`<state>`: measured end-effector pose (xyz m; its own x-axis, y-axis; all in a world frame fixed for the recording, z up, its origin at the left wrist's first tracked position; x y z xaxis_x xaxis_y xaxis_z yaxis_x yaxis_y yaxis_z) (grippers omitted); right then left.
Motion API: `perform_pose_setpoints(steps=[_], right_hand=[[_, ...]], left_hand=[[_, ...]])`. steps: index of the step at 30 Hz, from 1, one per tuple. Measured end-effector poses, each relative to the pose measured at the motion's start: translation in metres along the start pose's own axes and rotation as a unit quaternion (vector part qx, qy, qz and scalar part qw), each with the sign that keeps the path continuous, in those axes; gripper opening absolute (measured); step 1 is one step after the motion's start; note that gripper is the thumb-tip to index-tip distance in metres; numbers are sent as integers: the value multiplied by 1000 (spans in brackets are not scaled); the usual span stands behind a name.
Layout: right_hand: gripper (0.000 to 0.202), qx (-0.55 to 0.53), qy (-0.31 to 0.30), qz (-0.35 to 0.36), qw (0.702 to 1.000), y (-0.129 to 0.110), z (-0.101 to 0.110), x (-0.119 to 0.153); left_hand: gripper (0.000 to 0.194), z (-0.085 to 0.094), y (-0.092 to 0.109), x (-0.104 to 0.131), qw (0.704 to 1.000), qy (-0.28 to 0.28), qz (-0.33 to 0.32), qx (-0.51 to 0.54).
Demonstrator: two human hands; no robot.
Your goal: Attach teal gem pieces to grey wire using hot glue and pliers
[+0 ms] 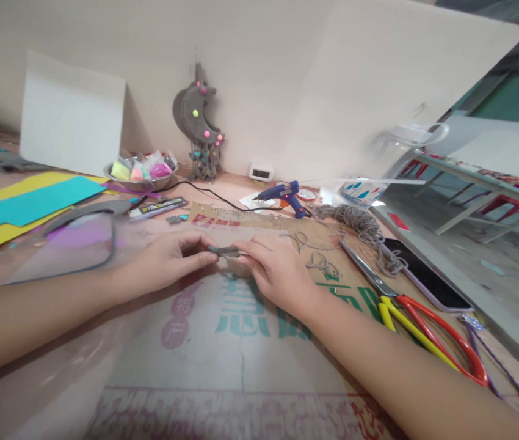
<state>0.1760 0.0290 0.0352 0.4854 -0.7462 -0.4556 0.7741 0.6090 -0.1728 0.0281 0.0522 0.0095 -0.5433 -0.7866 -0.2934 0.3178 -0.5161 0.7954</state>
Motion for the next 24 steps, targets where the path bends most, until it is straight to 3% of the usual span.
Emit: perform_pose_setpoints(steps=[14, 24], right_hand=[[24, 12, 4, 6, 1000, -1, -1, 0], [27, -13, -11, -27, 999, 5, -1, 0]], left_hand=[[18, -2, 1, -1, 1000, -10, 6, 4], [18, -2, -2, 0, 1000, 4, 10, 17]])
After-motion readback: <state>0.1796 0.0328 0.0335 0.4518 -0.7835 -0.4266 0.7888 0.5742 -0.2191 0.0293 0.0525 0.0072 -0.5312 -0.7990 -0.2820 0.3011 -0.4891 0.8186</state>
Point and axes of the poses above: each hand's wrist, its own x-axis away from the middle knuckle, its own z-axis out of the back of the hand, y = z × x, the point moved 7 cm from there along -x, towards the middle knuckle, and after that the axes turned 9 degrees about -z, right-handed, at the moved point
